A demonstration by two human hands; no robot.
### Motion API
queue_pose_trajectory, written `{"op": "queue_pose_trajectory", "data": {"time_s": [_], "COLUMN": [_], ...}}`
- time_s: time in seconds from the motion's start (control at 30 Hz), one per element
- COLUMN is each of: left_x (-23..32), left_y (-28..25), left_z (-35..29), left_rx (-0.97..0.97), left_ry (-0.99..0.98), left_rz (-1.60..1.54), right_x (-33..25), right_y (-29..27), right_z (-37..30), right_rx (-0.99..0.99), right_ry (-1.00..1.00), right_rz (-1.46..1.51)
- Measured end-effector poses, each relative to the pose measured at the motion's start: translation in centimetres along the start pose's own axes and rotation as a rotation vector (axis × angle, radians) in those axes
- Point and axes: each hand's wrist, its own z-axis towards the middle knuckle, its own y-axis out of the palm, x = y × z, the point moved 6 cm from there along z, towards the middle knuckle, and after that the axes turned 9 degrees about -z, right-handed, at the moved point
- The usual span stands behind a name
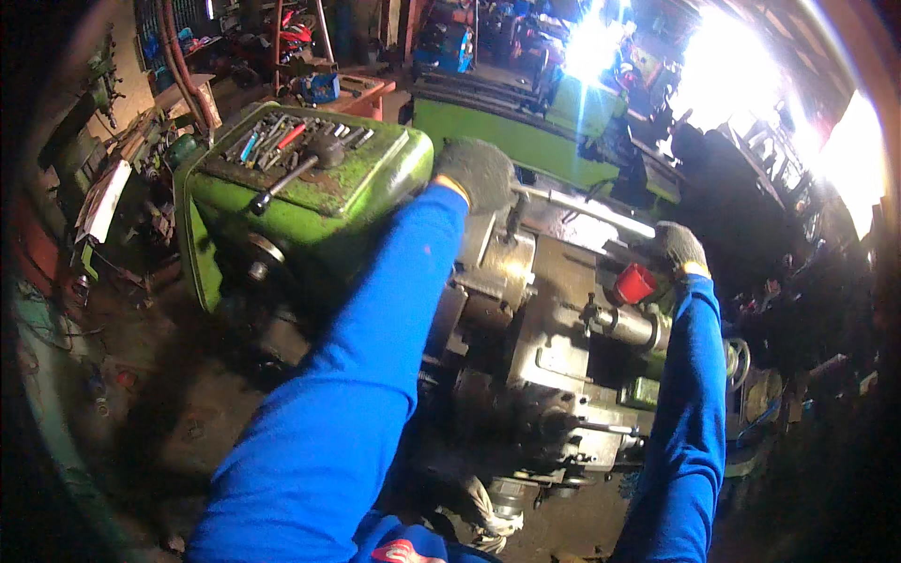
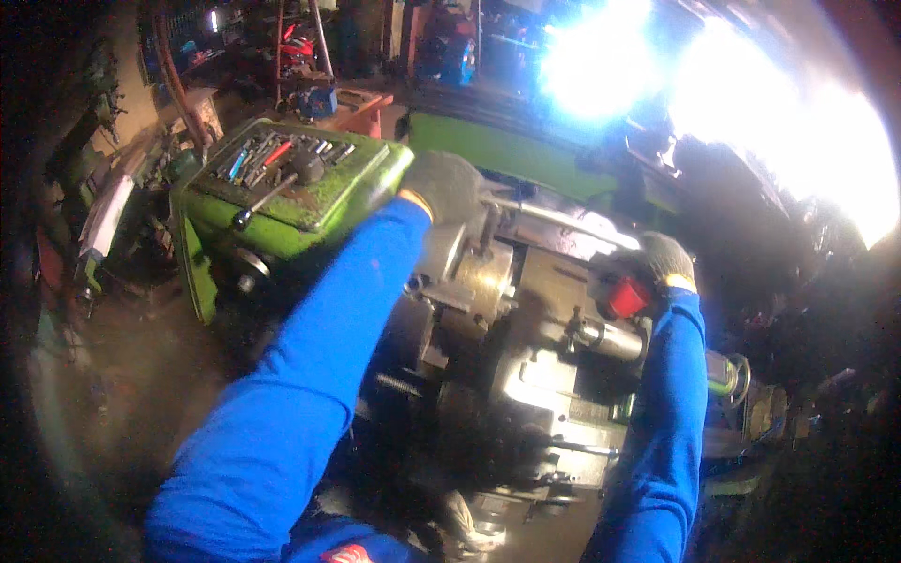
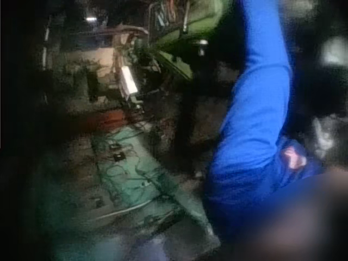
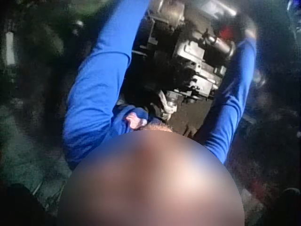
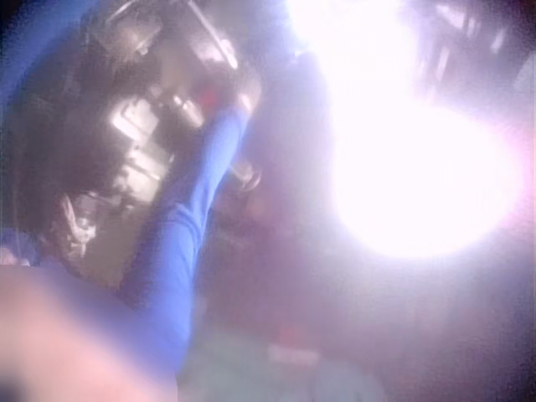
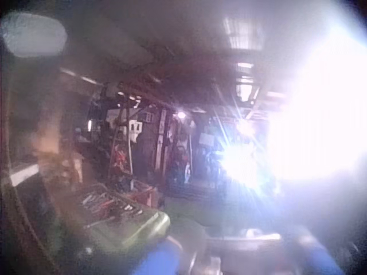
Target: The person retrieves a cylindrical metal rod from a bucket and secures it in the chuck of a green lathe. They then adjust the tool post and tailstock, and operate the machine controls to run the lathe while the rod rotates.
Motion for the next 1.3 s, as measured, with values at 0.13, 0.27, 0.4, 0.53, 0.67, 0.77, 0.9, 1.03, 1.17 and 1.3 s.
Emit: {"op": "queue_pose_trajectory", "data": {"time_s": [0.13, 0.27, 0.4, 0.53, 0.67, 0.77, 0.9, 1.03, 1.17, 1.3], "left_x": [0.7, -1.1, -1.9, 0.7, 0.1, 2.3, 2.5, 2.8, 3.1, 3.8], "left_y": [-0.1, 1.0, 1.3, 0.2, 0.1, -0.7, 0.9, 1.0, -0.6, -6.4], "left_z": [0.4, 0.5, 0.8, 0.0, -0.8, -1.2, 2.9, 1.5, -2.1, -2.4], "left_rx": [-0.067, -0.011, -0.025, -0.041, 0.038, 0.014, -0.164, -0.125, -0.021, 0.123], "left_ry": [0.011, 0.075, 0.104, 0.142, 0.243, 0.245, 0.149, 0.132, -0.004, 0.118], "left_rz": [0.068, 0.062, 0.088, 0.076, -0.021, -0.115, -0.324, -0.476, -0.497, -0.325], "right_x": [1.9, -2.9, -3.6, -1.2, -4.7, -4.8, -5.9, -4.2, -4.0, -4.1], "right_y": [2.2, -2.3, -2.6, -2.6, -3.5, -0.8, 4.2, 7.1, 8.0, 7.2], "right_z": [1.1, -2.3, -4.2, -5.9, -14.8, -23.4, -29.3, -31.3, -31.1, -30.9], "right_rx": [-0.009, -0.081, -0.025, 0.123, 0.725, 0.55, -0.022, -0.14, -0.206, -0.098], "right_ry": [0.072, 0.113, 0.122, 0.115, 0.14, 0.437, 0.582, 0.755, 0.71, 0.689], "right_rz": [0.068, 0.063, 0.062, 0.04, 0.172, 0.262, 0.078, 0.271, 0.362, 0.429]}}
